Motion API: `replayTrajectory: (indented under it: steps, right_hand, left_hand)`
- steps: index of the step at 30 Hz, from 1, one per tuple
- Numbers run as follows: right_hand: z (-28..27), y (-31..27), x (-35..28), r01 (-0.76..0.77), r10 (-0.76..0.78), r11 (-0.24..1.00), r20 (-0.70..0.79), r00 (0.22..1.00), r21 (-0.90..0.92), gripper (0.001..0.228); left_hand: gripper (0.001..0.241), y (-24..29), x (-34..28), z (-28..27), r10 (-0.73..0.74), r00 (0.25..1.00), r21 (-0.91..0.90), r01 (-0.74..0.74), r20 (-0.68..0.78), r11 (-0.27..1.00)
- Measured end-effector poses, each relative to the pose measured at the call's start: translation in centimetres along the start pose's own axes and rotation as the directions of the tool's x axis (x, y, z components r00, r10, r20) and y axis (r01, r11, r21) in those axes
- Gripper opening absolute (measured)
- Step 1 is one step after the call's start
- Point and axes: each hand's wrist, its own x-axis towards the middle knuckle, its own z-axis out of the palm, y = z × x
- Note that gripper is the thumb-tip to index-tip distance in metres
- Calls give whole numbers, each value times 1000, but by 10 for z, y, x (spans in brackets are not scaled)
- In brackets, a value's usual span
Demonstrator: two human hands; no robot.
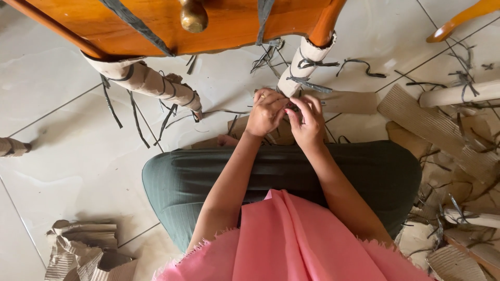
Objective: Wrapping wooden furniture legs with protective cardboard and securing them with plastic ties
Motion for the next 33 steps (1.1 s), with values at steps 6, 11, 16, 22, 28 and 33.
replayTrajectory:
  steps: [6,11,16,22,28,33]
  right_hand:
    - [-4,-3,15,15,-21,997,88,996,78,11]
    - [6,17,8,30,-35,994,44,998,105,10]
    - [6,12,9,85,-90,993,54,995,79,17]
    - [4,14,11,217,-207,974,137,969,-61,22]
    - [7,14,4,309,-221,895,282,934,-322,25]
    - [13,19,-3,263,-140,867,301,943,-423,23]
  left_hand:
    - [16,8,9,-13,-12,998,52,9,59,999]
    - [18,14,6,-14,-122,990,-1,122,66,992]
    - [14,24,-3,-9,-372,928,-47,372,8,927]
    - [8,25,5,-9,-485,874,-4,485,-26,875]
    - [30,52,31,-39,-459,881,86,452,114,888]
    - [54,43,10,-28,-529,814,-98,562,241,821]
